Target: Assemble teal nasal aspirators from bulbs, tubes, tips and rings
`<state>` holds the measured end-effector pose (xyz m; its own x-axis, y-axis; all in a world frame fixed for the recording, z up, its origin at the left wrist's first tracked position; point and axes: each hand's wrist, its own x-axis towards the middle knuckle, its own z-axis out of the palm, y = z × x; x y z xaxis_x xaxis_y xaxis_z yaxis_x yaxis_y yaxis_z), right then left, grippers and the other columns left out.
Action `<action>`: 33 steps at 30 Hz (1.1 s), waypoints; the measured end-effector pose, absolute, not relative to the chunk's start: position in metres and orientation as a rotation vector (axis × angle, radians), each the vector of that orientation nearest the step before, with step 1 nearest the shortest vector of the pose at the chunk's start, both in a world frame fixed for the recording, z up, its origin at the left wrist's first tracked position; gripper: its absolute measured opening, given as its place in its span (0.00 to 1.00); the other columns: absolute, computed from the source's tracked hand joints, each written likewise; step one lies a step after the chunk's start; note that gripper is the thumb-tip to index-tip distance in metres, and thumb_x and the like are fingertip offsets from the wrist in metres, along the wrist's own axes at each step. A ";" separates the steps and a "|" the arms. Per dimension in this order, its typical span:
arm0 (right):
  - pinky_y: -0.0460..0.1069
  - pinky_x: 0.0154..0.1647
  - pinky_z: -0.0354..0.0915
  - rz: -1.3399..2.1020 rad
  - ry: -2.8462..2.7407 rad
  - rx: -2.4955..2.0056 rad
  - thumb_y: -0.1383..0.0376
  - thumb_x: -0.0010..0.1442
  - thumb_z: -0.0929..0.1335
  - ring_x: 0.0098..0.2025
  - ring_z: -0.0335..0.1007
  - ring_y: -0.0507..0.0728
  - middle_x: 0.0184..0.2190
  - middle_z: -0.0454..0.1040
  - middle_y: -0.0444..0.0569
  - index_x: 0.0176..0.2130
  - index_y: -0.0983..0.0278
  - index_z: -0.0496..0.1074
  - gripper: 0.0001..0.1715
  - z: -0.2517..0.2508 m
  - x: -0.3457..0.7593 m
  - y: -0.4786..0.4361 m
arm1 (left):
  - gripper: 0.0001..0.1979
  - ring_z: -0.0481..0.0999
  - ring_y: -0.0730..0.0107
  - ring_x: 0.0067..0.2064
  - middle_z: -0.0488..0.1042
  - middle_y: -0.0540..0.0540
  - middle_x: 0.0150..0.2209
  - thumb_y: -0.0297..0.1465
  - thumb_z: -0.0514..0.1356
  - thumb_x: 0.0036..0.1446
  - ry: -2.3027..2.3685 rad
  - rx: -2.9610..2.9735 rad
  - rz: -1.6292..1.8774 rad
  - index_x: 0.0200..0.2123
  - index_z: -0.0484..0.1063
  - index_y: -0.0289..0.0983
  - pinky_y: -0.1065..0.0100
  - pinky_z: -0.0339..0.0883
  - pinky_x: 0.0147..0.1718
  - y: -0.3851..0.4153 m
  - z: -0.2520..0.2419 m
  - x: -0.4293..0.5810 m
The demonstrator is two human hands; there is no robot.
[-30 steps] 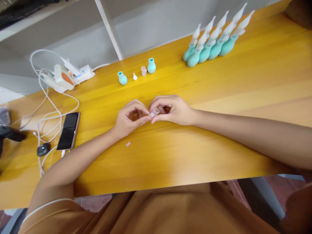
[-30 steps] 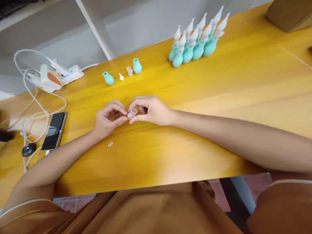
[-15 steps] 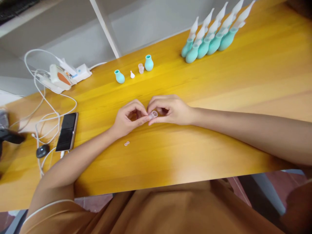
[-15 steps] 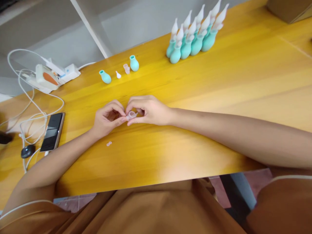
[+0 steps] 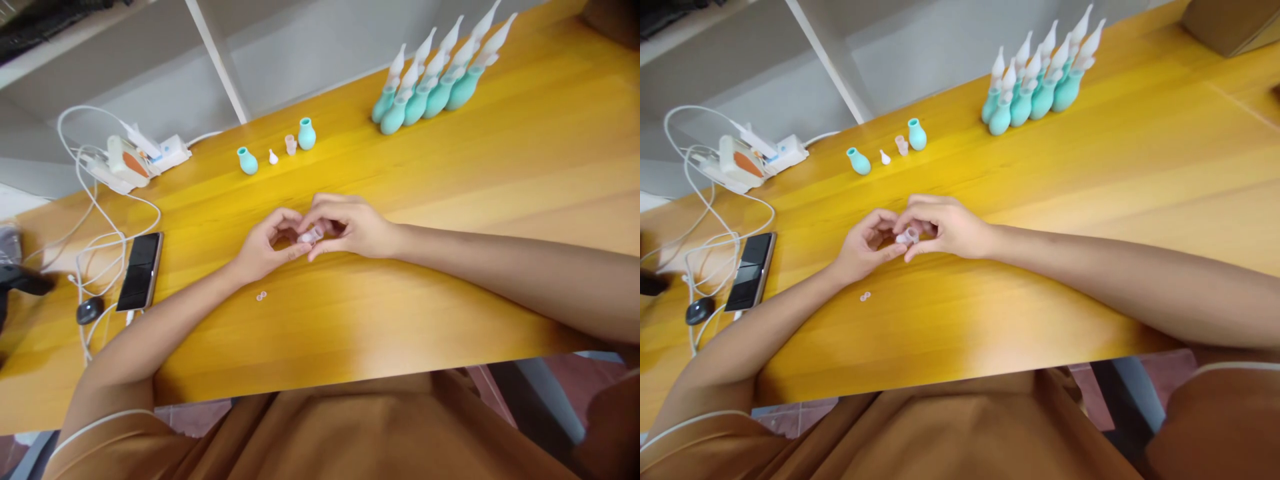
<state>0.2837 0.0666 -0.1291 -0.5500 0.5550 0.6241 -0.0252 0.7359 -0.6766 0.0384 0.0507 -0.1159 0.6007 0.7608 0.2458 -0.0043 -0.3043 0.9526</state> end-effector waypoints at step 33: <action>0.42 0.26 0.58 1.074 -1.894 -0.555 0.56 0.73 0.75 0.24 0.60 0.45 0.30 0.71 0.38 0.54 0.65 0.72 0.18 -0.133 0.287 0.075 | 0.21 0.73 0.71 0.38 0.76 0.47 0.40 0.49 0.75 0.63 0.863 1.656 1.042 0.44 0.76 0.40 0.70 0.70 0.38 0.060 -0.116 0.035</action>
<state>0.2868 0.0748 -0.1329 -0.5267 0.7112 0.4656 -0.0346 0.5294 -0.8477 0.0353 0.0598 -0.1162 0.3842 0.8915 0.2400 0.0696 -0.2872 0.9553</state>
